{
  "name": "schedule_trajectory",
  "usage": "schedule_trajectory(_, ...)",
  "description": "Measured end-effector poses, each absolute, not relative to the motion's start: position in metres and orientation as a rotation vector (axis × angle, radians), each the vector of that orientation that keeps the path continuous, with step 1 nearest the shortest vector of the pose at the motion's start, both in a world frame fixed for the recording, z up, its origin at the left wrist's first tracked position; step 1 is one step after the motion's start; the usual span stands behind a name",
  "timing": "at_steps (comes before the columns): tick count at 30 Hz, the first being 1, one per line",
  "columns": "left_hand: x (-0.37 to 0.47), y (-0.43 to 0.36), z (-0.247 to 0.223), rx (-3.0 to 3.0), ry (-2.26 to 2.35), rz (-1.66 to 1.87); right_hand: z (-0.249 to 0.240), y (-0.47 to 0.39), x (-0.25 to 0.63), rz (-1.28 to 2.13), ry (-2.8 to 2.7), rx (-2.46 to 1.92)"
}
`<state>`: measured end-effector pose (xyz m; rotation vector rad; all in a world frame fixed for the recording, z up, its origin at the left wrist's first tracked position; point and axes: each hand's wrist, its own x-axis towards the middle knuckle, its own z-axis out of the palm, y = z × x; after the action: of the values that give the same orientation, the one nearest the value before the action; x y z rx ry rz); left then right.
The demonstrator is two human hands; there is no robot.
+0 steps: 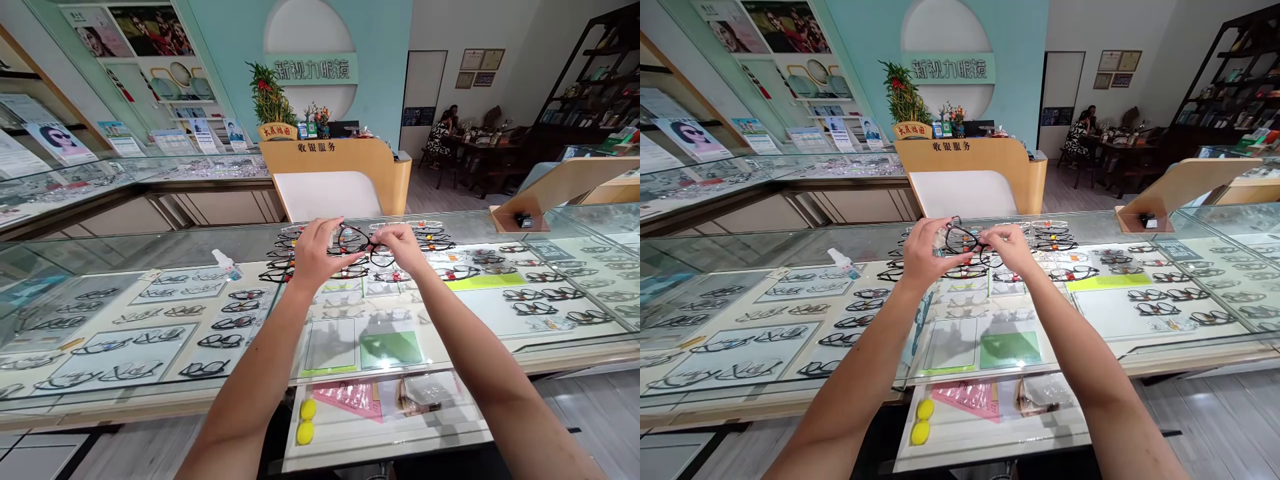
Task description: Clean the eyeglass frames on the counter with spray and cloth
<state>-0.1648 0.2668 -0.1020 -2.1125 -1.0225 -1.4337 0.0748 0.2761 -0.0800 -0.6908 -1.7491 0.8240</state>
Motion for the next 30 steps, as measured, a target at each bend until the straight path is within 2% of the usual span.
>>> schedule_trajectory(4,-0.171,0.271,-0.101,-1.855,-1.052,-1.547,-0.083,0.274,0.072,0.063,-1.534,-0.628)
schedule_trajectory(8,-0.170,0.264,-0.082,-1.631,-1.054,-1.678,-0.078,0.267,0.067,-0.222,-1.562,-0.503)
schedule_trajectory(15,-0.159,0.239,-0.035,-1.554,-1.077,-1.775,-0.051,0.248,0.060,-0.236,-1.542,-0.527)
schedule_trajectory(24,-0.161,0.220,0.041,-1.595,-1.099,-1.895,0.040,0.214,0.065,-0.195,-1.562,-0.653)
schedule_trajectory(30,-0.166,0.193,0.054,-1.670,-1.165,-1.856,0.045,0.204,0.064,-0.126,-1.547,-0.716)
